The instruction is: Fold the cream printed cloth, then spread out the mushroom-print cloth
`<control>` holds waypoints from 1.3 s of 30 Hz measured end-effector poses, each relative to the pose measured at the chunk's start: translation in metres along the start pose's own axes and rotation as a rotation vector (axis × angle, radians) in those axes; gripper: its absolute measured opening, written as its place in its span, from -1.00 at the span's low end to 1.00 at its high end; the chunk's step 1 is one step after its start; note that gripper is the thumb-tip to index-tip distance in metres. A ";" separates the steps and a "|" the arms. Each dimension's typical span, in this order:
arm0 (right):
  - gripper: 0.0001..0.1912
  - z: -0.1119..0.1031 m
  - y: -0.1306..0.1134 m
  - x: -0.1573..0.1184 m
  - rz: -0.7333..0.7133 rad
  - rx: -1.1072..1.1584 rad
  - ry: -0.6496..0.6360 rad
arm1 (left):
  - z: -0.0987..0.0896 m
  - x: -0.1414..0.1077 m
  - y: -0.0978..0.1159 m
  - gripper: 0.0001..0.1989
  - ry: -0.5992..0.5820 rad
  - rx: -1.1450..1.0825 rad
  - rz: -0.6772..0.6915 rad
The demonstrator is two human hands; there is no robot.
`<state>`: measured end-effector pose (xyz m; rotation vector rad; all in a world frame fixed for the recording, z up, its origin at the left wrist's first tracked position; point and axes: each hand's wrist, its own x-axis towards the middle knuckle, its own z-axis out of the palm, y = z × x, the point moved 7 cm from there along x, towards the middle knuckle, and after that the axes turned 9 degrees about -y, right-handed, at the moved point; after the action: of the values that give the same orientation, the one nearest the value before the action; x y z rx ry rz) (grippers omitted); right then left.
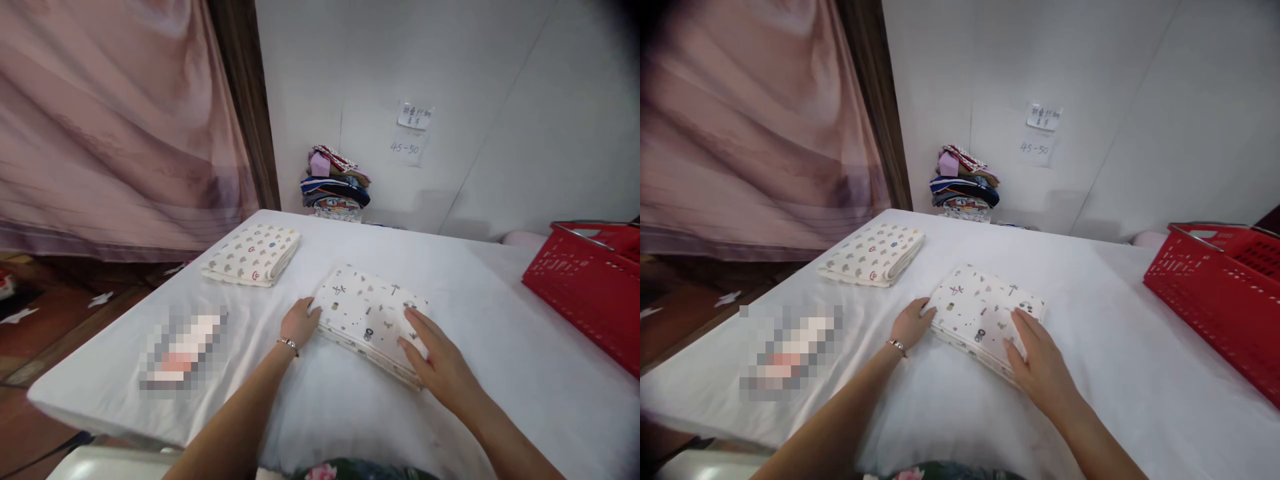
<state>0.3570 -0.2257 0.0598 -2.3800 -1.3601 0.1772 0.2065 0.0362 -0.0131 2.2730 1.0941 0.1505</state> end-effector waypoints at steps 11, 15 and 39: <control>-0.21 0.085 0.049 0.043 0.143 -0.342 -0.159 | 0.001 -0.002 -0.005 -0.65 0.009 -0.078 0.058; -0.21 0.077 0.044 0.043 0.138 -0.322 -0.152 | -0.005 0.004 -0.006 -0.62 -0.042 -0.116 0.016; -0.20 0.069 0.085 0.095 0.226 -0.376 -0.072 | 0.015 0.099 0.061 -0.41 -0.187 -0.026 0.119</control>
<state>0.4541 -0.1646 -0.0288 -2.8665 -1.2409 0.0736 0.3176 0.0734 -0.0056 2.2774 0.8559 -0.0009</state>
